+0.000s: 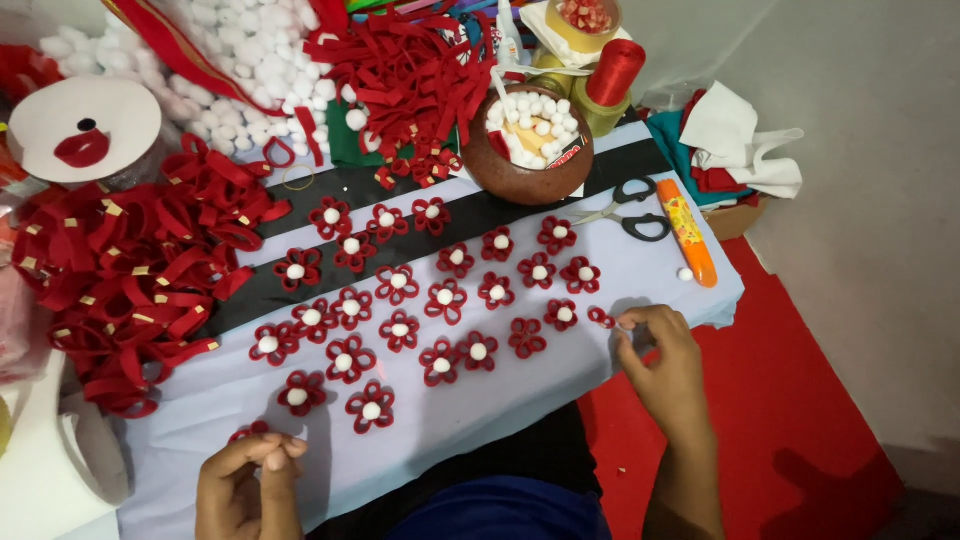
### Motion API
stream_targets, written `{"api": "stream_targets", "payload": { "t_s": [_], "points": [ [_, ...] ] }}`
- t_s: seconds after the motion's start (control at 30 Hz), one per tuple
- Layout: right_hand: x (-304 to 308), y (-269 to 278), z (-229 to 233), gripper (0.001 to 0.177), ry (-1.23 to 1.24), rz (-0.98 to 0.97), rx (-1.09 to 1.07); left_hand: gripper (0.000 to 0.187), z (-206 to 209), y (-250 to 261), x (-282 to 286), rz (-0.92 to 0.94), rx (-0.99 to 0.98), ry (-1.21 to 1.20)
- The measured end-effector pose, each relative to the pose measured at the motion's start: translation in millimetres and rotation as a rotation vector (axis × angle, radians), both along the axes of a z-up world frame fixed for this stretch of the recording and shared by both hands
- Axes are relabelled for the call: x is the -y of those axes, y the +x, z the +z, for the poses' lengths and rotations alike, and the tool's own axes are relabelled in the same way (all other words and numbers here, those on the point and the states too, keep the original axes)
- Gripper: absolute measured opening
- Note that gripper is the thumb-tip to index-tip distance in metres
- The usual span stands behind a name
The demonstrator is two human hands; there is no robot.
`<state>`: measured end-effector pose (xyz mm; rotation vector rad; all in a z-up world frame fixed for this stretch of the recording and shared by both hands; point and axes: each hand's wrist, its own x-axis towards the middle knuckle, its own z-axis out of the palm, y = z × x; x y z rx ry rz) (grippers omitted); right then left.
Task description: Assembling small red decorative flowers with white centers by hand on a workspace.
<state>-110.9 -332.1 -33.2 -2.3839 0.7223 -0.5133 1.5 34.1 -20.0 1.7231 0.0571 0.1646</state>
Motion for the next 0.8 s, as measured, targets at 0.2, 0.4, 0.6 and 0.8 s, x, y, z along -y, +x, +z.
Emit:
{"api": "stream_targets", "payload": {
  "t_s": [0.2,0.4,0.6,0.8],
  "points": [
    [5,5,-1,0.007,-0.066,-0.045,0.131,0.012,-45,6,-6,0.062,0.234,0.042],
    [-19,60,67,0.008,-0.083,0.221,0.279,0.01,-76,15,-10,0.227,0.546,0.044],
    [-44,160,106,0.014,-0.251,0.786,0.184,0.006,-62,20,-8,0.191,0.507,-0.001],
    [-38,274,57,0.009,-0.481,0.909,0.035,0.01,-48,28,-9,0.121,0.553,0.031]
  ]
}}
